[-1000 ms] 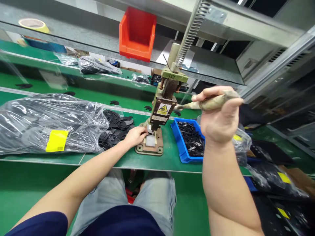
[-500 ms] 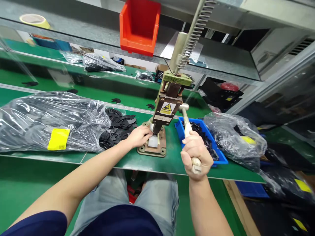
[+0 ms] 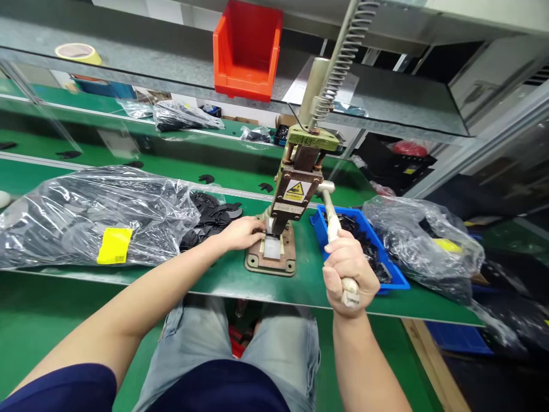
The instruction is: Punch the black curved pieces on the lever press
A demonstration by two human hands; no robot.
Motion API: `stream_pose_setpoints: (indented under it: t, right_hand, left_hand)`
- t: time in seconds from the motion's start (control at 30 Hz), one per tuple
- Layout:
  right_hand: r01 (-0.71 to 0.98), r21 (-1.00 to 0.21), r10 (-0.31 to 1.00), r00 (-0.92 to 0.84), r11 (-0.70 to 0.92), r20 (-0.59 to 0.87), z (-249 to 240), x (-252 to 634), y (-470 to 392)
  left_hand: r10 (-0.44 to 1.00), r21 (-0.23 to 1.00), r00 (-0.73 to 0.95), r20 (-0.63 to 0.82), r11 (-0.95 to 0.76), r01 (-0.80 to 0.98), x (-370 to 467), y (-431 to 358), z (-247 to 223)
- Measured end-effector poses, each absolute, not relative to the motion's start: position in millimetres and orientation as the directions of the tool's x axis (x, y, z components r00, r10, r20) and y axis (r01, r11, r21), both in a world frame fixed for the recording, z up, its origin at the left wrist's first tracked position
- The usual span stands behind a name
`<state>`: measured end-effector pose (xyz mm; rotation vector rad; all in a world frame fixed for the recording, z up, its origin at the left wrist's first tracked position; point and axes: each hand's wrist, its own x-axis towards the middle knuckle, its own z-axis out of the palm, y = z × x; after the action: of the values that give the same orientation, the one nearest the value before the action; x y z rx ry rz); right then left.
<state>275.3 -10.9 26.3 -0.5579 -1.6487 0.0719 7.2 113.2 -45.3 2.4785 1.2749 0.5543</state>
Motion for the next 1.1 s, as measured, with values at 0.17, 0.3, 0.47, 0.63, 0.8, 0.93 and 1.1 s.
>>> stream_pose_setpoints:
  t: [0.17, 0.3, 0.47, 0.63, 0.8, 0.93, 1.1]
  right_hand:
    - [0.308, -0.355, 0.394, -0.072, 0.882, 0.916, 35.1, 276.8, -10.2]
    - [0.287, -0.377, 0.415, -0.084, 0.881, 0.906, 53.7, 276.8, -8.8]
    - [0.294, -0.372, 0.404, -0.054, 0.881, 0.913, 47.5, 275.8, -9.4]
    - [0.341, -0.347, 0.391, -0.067, 0.874, 0.918, 24.3, 276.4, -11.6]
    - [0.336, -0.332, 0.361, -0.027, 0.882, 0.932, 22.1, 274.4, -8.0]
    - [0.324, -0.313, 0.33, 0.005, 0.892, 0.944, 21.8, 271.5, -4.6]
    - [0.316, -0.316, 0.321, 0.038, 0.895, 0.946, 21.0, 267.8, -4.3]
  left_hand:
    - [0.841, 0.441, 0.505, 0.196, -0.535, 0.72, 24.3, 110.8, -49.3]
    - [0.862, 0.486, 0.475, 0.179, -0.497, 0.719, 26.8, 111.9, -48.0]
    - [0.878, 0.522, 0.452, 0.158, -0.463, 0.717, 28.6, 113.9, -48.1]
    - [0.876, 0.52, 0.448, 0.18, -0.471, 0.713, 33.3, 113.1, -53.4]
    - [0.835, 0.47, 0.523, 0.17, -0.535, 0.702, 23.0, 120.2, -50.8]
    - [0.877, 0.314, 0.472, 0.089, -0.475, 0.822, -15.2, 149.1, -35.3]
    - [0.966, 0.102, 0.258, -0.031, -0.254, 0.962, -58.7, 185.8, -31.3]
